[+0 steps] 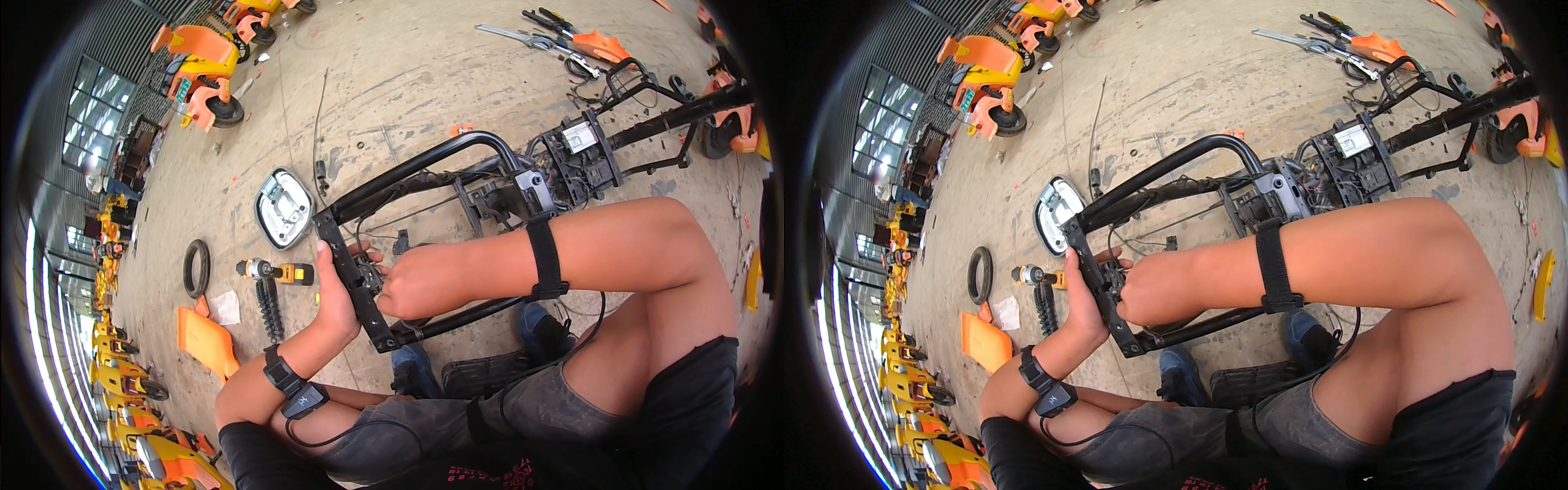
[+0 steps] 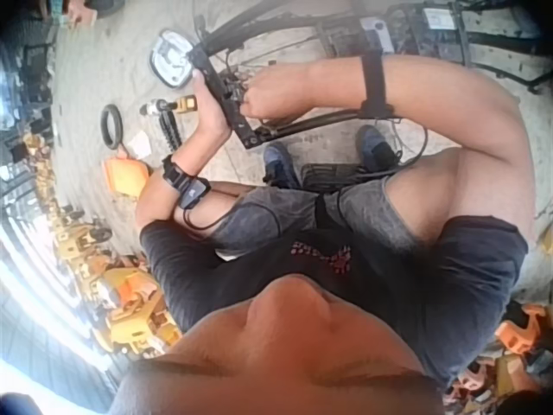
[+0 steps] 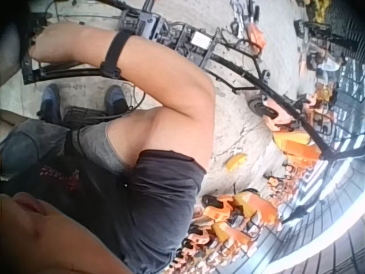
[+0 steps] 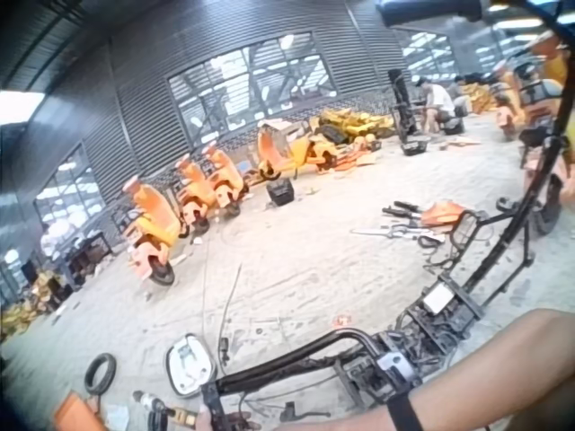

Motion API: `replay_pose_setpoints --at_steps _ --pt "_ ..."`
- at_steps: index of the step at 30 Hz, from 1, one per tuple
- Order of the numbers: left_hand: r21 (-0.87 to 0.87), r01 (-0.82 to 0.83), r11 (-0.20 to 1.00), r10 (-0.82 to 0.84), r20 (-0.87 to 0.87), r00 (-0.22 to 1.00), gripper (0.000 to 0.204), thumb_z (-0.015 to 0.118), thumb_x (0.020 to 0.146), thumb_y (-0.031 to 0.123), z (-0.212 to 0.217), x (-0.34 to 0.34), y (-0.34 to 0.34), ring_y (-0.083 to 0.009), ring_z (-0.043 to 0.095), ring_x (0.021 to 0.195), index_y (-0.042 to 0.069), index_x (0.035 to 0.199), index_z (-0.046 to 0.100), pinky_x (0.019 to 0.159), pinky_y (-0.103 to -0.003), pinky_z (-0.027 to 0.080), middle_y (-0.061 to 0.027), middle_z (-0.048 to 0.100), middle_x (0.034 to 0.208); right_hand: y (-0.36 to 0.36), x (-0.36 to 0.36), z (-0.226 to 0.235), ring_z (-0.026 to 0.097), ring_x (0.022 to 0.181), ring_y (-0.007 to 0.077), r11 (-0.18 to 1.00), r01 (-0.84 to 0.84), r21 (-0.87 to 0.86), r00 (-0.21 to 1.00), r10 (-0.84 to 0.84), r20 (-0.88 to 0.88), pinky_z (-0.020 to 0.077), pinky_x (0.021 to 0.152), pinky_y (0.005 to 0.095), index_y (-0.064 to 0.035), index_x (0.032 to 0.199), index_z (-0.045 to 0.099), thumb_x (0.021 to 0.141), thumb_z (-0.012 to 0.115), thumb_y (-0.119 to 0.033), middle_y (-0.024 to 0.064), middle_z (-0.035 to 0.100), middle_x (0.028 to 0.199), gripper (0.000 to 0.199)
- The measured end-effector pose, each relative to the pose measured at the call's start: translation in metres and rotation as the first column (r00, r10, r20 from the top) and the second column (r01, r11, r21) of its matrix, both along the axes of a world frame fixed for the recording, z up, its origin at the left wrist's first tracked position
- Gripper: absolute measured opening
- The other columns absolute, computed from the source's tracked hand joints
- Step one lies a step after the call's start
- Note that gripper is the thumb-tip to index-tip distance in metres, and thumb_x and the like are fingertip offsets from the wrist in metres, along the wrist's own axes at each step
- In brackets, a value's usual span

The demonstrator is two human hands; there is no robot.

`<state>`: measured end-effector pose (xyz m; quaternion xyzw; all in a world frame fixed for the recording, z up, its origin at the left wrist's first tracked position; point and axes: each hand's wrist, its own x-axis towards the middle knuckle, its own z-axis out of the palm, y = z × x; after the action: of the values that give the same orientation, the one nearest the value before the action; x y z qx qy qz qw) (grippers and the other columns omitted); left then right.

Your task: The person assembles a scooter frame by hand, threading cables through the handlebar assembly and securing components. The person repeatedly adjusts the frame and routes wires, using both hands to manipulate the parts without visible power tools.

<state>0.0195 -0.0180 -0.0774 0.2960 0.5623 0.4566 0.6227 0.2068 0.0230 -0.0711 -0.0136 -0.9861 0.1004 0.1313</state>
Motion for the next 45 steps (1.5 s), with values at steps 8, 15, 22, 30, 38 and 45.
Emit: replay_pose_setpoints --at_steps 8,15,22,30,38,45 --pt "-0.004 -0.011 1.000 0.011 -0.005 1.000 0.077 0.027 0.099 0.070 0.002 0.002 0.000 -0.0244 0.065 0.085 0.001 0.116 0.056 0.082 -0.038 0.053 -0.0119 0.064 0.096 -0.001 -0.003 -0.005 0.073 0.071 0.0342 1.000 0.003 0.000 0.999 -0.003 0.047 0.0576 0.062 0.0456 -0.0026 0.079 0.067 0.078 0.063 -0.011 0.0159 0.070 0.070 0.010" --pt "-0.003 0.003 1.000 -0.003 -0.025 1.000 0.078 0.027 0.098 0.071 0.003 0.002 0.000 -0.0244 0.065 0.085 0.001 0.116 0.056 0.083 -0.038 0.053 -0.0120 0.064 0.096 0.000 -0.002 -0.015 0.070 0.063 0.0310 0.999 -0.007 0.050 0.998 0.010 -0.057 0.0552 0.054 0.0423 -0.0021 0.075 0.059 0.075 0.062 -0.014 0.0119 0.067 0.067 0.012" --pt "0.001 0.003 1.000 -0.003 -0.014 1.000 0.077 0.027 0.098 0.071 0.002 0.002 0.000 -0.0237 0.065 0.085 0.001 0.116 0.056 0.082 -0.037 0.053 -0.0114 0.064 0.095 -0.001 0.000 -0.014 0.070 0.065 0.0295 0.998 0.010 0.066 0.998 -0.006 -0.059 0.0553 0.054 0.0422 -0.0032 0.077 0.059 0.077 0.061 -0.014 0.0104 0.068 0.069 0.011" --pt "0.001 -0.013 1.000 0.013 0.002 1.000 0.077 0.028 0.098 0.072 0.000 0.001 0.000 -0.0226 0.064 0.082 0.002 0.116 0.056 0.080 -0.037 0.053 -0.0105 0.064 0.094 0.000 0.002 -0.018 0.072 0.071 0.0291 0.992 0.056 0.117 0.983 -0.034 -0.181 0.0556 0.057 0.0428 -0.0046 0.079 0.063 0.080 0.061 -0.015 0.0098 0.069 0.070 0.011" --pt "0.076 0.094 0.993 -0.094 -0.005 0.996 0.074 0.026 0.098 0.072 -0.010 -0.011 -0.001 -0.0226 0.065 0.080 0.004 0.111 0.056 0.072 -0.037 0.054 -0.0104 0.064 0.094 0.017 0.005 0.019 0.069 0.070 0.0354 0.918 0.284 -0.277 0.888 -0.361 -0.285 0.0545 0.060 0.0479 -0.0044 0.089 0.062 0.092 0.058 -0.023 0.0155 0.068 0.070 0.019" --pt "0.018 0.016 1.000 -0.016 -0.013 1.000 0.078 0.022 0.099 0.070 -0.003 -0.002 0.001 -0.0244 0.067 0.086 0.003 0.112 0.059 0.074 -0.040 0.056 -0.0134 0.068 0.095 0.037 -0.010 0.026 0.065 0.067 0.0424 0.660 0.334 -0.672 0.794 -0.582 -0.177 0.0520 0.068 0.0484 0.0057 0.072 0.062 0.098 0.045 -0.023 0.0232 0.064 0.067 0.043"
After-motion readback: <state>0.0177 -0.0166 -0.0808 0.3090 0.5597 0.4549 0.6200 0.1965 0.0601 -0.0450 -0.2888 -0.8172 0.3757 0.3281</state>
